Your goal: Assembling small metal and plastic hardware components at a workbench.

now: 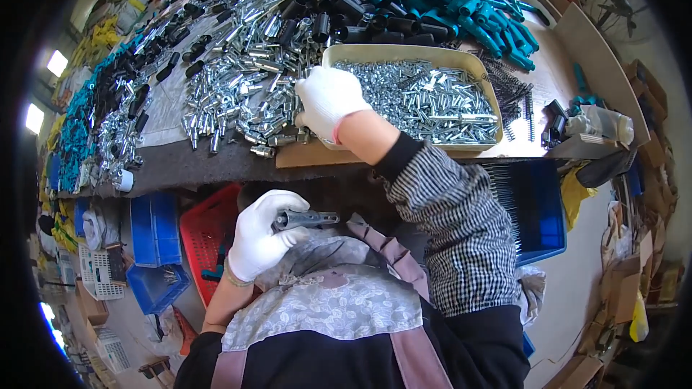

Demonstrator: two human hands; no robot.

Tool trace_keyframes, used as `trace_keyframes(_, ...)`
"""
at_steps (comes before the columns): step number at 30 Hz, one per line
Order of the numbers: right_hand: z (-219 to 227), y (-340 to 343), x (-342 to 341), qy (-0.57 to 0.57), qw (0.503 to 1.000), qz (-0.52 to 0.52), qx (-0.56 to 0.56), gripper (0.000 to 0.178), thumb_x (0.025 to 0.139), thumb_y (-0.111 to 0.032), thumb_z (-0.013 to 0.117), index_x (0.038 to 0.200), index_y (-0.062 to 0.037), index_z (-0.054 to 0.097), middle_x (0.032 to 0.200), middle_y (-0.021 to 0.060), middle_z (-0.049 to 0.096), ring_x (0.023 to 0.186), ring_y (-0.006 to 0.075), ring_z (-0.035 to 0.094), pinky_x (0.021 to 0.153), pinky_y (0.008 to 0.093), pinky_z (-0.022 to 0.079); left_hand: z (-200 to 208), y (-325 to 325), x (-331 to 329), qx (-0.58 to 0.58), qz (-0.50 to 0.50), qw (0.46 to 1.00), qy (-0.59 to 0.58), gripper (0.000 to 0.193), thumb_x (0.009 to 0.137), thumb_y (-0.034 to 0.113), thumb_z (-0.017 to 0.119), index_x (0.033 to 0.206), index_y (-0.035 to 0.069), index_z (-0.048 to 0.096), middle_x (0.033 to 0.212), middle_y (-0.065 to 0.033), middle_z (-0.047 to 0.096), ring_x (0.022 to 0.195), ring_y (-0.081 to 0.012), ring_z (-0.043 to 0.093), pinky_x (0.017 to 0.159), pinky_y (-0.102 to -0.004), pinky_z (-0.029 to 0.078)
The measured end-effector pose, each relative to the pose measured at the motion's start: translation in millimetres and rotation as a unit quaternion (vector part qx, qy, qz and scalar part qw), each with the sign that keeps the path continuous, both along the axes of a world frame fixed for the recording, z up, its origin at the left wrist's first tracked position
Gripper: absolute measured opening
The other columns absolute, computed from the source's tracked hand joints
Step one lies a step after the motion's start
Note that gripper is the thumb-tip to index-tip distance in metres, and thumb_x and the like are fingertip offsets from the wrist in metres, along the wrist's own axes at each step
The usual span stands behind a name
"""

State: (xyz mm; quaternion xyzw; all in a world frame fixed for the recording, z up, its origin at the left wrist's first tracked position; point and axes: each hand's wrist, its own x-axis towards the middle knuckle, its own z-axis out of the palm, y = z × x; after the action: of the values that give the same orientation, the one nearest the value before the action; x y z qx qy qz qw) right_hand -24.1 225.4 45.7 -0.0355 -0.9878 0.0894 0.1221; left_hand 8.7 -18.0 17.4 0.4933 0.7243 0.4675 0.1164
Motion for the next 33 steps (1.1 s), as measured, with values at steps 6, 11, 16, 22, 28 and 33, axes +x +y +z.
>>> trace_keyframes(6,9,33,11,0.11,0.992,-0.053,-0.03,0.033,0.083,-0.036,0.069,0.101,-0.0082,0.07,0.093,0.0162,0.071,0.087,0.0361,0.069,0.077,0.0429,0.055,-2,-11,-2,0.012,0.053,0.998,-0.019,0.042,0.075,0.021,0.084,0.108,0.003,0.065,0.101,-0.0132,0.066,0.088,-0.0282,0.067,0.078,-0.0337,0.053)
trace_keyframes(11,-20,70,69,0.25,0.935,-0.146,-0.207,0.031,0.088,-0.018,0.065,0.115,-0.0027,0.064,0.091,0.018,0.072,0.081,0.0315,0.072,0.069,0.0386,0.055,-11,-8,-10,0.128,0.17,0.95,-0.227,0.05,0.088,0.029,0.078,0.121,-0.002,0.057,0.101,-0.0088,0.069,0.088,-0.0131,0.065,0.074,-0.0257,0.054)
trace_keyframes(16,-33,72,112,0.392,0.752,-0.098,-0.52,0.027,0.091,0.0,0.062,0.118,0.0034,0.06,0.1,0.0107,0.07,0.083,0.0143,0.07,0.068,0.0228,0.055,-14,8,-15,0.149,0.175,0.935,-0.27,0.067,0.094,0.04,0.069,0.136,-0.006,0.047,0.108,-0.0124,0.066,0.085,-0.0117,0.064,0.068,-0.0228,0.052)
trace_keyframes(22,-34,94,106,0.358,0.86,-0.112,-0.346,0.03,0.083,-0.001,0.074,0.113,0.0008,0.068,0.093,0.0083,0.074,0.08,0.0097,0.068,0.075,0.0243,0.054,-11,18,-7,0.134,0.15,0.947,-0.25,0.069,0.093,0.043,0.069,0.137,-0.006,0.047,0.109,-0.0118,0.066,0.087,-0.0125,0.064,0.067,-0.0227,0.054)
trace_keyframes(28,-14,52,120,0.289,0.755,-0.092,-0.582,0.03,0.087,-0.002,0.067,0.117,0.0048,0.065,0.093,0.007,0.071,0.078,0.0108,0.066,0.07,0.0223,0.053,-13,13,-12,0.19,0.175,0.93,-0.262,0.065,0.095,0.038,0.068,0.137,-0.007,0.046,0.11,-0.0141,0.065,0.089,-0.0152,0.065,0.069,-0.025,0.054)
trace_keyframes(33,-46,0,169,0.119,0.687,-0.084,-0.712,0.036,0.09,-0.009,0.061,0.121,0.0094,0.059,0.102,0.0171,0.068,0.079,0.0194,0.068,0.071,0.0286,0.055,-11,13,-13,0.272,0.17,0.904,-0.282,0.067,0.097,0.035,0.065,0.143,-0.007,0.038,0.117,-0.0167,0.062,0.095,-0.0177,0.065,0.071,-0.0262,0.055)
